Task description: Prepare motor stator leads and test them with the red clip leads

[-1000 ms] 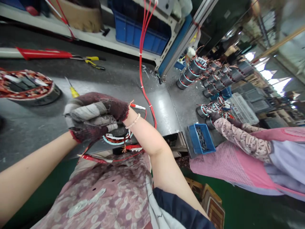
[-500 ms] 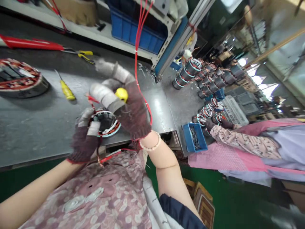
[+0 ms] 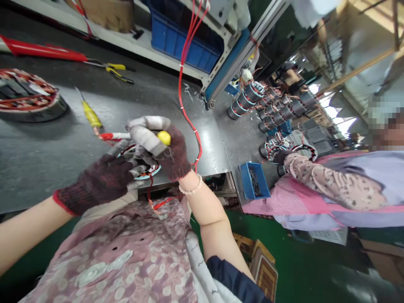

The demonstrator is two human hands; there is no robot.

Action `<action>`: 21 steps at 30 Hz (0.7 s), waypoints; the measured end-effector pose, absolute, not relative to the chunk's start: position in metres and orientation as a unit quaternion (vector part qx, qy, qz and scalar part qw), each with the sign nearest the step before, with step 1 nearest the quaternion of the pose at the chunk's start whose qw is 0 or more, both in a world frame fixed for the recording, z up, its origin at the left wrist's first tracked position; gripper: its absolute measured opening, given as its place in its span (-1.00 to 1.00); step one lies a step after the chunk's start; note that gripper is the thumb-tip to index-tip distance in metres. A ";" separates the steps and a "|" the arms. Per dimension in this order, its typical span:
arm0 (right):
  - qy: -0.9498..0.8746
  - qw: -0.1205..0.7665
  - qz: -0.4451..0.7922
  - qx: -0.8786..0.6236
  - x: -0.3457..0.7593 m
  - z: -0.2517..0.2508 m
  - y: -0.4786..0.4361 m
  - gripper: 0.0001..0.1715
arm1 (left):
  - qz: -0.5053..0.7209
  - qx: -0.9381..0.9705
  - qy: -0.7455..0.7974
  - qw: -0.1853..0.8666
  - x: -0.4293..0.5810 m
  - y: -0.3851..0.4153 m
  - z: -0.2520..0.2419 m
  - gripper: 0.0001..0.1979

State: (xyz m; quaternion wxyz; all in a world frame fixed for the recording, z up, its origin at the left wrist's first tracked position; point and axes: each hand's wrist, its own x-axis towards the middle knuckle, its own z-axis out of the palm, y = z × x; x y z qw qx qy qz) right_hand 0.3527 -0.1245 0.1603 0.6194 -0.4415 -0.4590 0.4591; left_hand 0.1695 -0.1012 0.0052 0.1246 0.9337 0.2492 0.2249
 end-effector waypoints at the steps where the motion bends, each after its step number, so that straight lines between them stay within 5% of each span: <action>1: -0.432 0.646 0.450 -0.439 0.353 0.165 -0.133 -0.75 | 0.226 0.931 0.260 0.117 0.174 -0.106 0.005 -0.59; 11: -0.381 0.675 0.463 -0.430 0.361 0.164 -0.161 -0.45 | 0.282 0.911 0.296 0.050 0.178 -0.120 -0.001 -0.67; 16: -0.394 0.714 0.467 -0.342 0.359 0.167 -0.156 -0.48 | 0.387 0.873 0.288 -0.073 0.177 -0.123 -0.013 -0.74; 21: -0.344 0.810 0.382 -0.283 0.381 0.177 -0.147 -0.55 | 0.413 0.856 0.306 -0.052 0.176 -0.123 -0.019 -0.87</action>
